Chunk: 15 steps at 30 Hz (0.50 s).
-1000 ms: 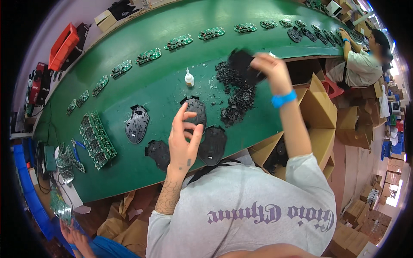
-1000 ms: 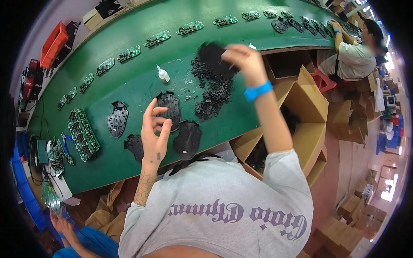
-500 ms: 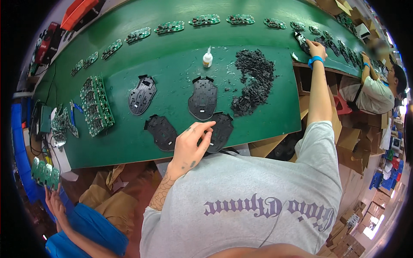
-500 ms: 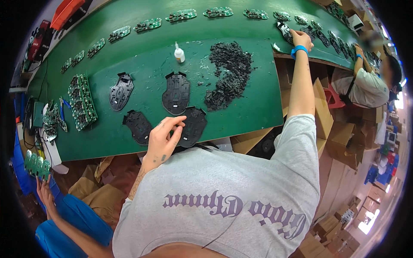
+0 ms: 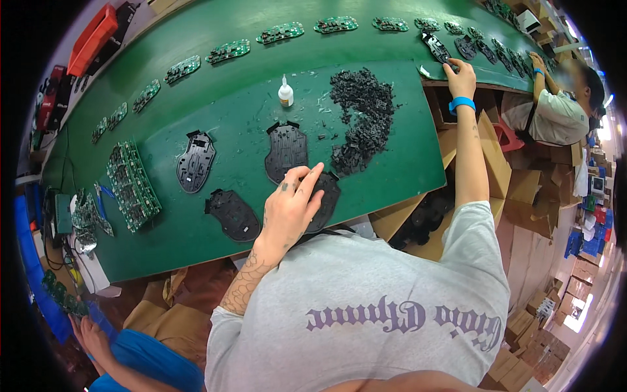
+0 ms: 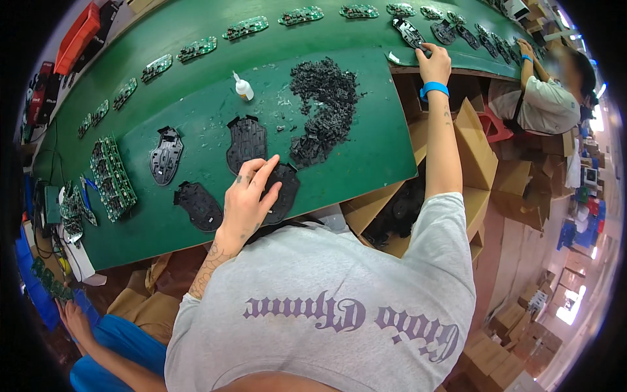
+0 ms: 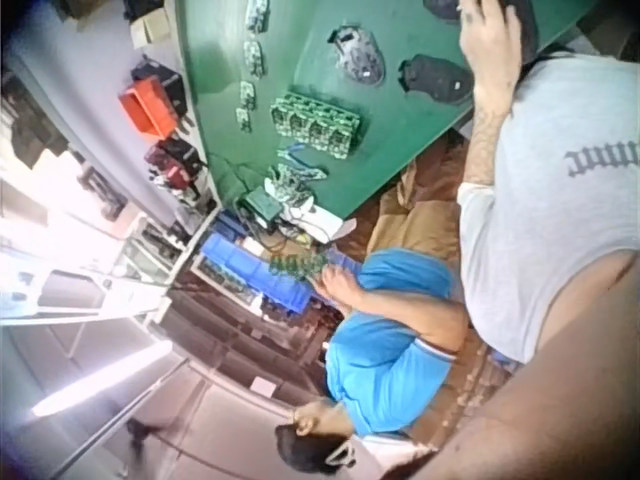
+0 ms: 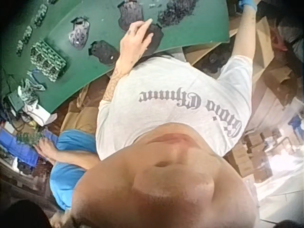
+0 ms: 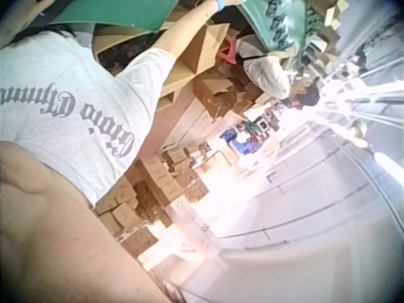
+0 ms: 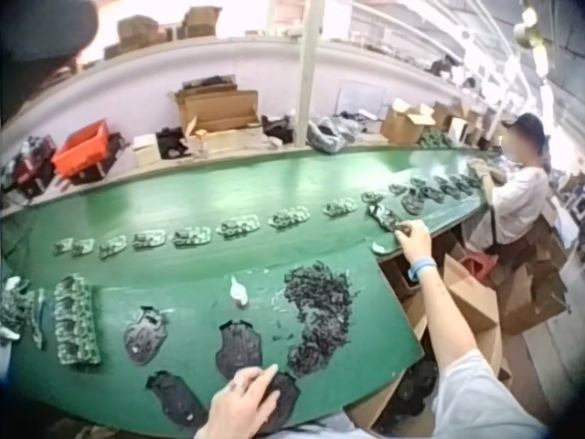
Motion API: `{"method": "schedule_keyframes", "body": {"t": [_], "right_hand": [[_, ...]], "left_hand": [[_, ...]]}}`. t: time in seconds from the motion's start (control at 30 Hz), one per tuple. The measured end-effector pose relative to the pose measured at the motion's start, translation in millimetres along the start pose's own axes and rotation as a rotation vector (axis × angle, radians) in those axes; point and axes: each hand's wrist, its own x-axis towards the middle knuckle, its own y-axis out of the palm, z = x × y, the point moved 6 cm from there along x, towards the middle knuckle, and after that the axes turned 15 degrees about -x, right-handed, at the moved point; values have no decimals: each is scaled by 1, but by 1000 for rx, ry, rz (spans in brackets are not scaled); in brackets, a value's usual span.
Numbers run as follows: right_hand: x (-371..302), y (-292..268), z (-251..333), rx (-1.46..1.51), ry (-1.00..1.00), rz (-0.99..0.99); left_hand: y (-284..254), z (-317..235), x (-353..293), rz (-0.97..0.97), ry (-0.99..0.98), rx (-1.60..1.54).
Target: Applying glue to mouse base plates and attaching small plastic components on a production line.
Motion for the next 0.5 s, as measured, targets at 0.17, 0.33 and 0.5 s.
{"method": "schedule_keyframes", "body": {"t": [0.17,0.33,0.5], "right_hand": [[24,17,-18,51,-6,16],[17,-4,-12,158,99,-126],[-54,-77,66,704,70,-36]], "left_hand": [[-2,-2,5,7,-26,-9],[-1,2,4,25,-24,23],[-8,-1,1,22,-44,66]]}}
